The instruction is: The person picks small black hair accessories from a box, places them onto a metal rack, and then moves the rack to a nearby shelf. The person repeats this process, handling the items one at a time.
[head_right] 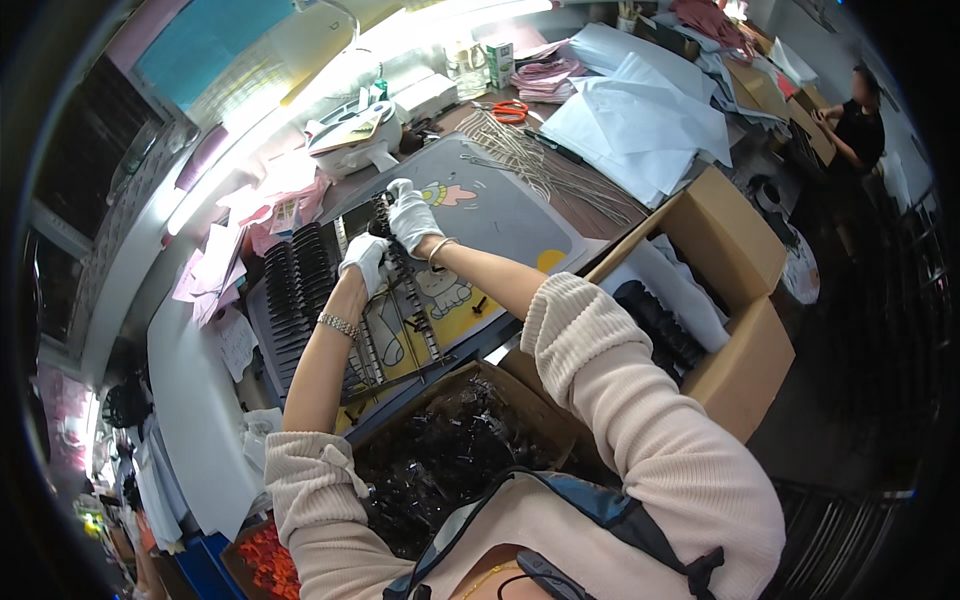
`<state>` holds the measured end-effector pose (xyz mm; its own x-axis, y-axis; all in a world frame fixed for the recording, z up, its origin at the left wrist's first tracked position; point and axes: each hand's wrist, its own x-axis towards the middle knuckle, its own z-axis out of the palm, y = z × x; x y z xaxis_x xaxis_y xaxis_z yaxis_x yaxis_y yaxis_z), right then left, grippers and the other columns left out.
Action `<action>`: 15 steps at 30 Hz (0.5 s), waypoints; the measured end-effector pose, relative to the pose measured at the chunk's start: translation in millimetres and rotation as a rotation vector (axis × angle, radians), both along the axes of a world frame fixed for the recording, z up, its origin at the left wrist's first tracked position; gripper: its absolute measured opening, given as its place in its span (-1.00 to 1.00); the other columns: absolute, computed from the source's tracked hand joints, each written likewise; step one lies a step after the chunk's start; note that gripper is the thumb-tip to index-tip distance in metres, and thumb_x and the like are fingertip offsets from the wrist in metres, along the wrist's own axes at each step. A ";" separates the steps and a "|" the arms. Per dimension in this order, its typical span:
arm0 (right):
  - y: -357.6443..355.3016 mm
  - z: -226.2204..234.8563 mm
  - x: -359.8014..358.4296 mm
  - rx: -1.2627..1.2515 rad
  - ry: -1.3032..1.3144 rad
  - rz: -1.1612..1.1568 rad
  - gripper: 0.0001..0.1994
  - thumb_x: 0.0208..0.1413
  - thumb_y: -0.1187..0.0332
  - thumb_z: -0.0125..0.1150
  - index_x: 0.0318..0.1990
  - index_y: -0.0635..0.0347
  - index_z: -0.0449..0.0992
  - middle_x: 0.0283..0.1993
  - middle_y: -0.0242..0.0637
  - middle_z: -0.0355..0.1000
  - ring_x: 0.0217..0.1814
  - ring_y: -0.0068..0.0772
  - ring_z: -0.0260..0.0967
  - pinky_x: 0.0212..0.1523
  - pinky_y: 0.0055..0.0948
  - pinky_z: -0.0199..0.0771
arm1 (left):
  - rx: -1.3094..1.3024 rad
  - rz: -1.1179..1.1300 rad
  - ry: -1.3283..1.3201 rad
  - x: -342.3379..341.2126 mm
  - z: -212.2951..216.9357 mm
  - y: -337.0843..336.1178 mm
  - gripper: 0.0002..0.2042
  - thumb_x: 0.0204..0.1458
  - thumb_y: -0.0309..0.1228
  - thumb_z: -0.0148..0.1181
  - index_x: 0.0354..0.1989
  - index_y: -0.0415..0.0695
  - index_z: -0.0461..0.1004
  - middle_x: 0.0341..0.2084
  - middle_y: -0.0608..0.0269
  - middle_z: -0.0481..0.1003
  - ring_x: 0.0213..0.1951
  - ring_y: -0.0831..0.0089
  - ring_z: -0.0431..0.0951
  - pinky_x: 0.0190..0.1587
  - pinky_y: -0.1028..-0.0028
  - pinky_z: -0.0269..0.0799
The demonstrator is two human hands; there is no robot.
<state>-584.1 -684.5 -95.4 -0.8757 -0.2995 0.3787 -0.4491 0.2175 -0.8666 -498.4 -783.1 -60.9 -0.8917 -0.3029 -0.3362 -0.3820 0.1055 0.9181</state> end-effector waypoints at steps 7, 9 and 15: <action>30.5 18.2 12.6 0.118 -0.142 0.095 -0.87 0.07 0.44 0.11 -0.21 0.20 0.46 -0.28 -0.04 0.51 -0.21 -0.08 0.49 -0.11 -0.29 0.49 | -0.676 -0.228 0.167 -8.2 16.3 -11.4 -0.69 -0.01 -0.47 0.08 -0.07 -0.29 0.51 -0.19 -0.16 0.60 -0.10 -0.06 0.61 0.02 0.26 0.51; 44.9 17.7 16.7 0.237 -0.069 0.093 -0.88 0.10 0.45 0.08 -0.21 0.18 0.49 -0.24 -0.03 0.53 -0.20 -0.03 0.51 -0.12 -0.24 0.49 | -0.944 -0.298 0.294 -11.6 21.5 -0.9 -0.72 0.04 -0.48 0.08 -0.06 -0.22 0.51 -0.18 -0.18 0.59 -0.10 -0.08 0.60 -0.02 0.20 0.53; 80.2 58.1 52.6 0.339 -0.397 0.290 -0.74 0.16 0.33 0.04 -0.06 0.19 0.52 -0.21 -0.10 0.55 -0.18 -0.17 0.56 -0.25 -0.24 0.58 | -2.153 -0.293 0.750 -7.8 32.9 2.6 -0.92 0.17 -0.35 0.08 -0.36 -0.02 0.40 -0.55 0.32 0.35 -0.48 0.42 0.48 -0.50 0.44 0.46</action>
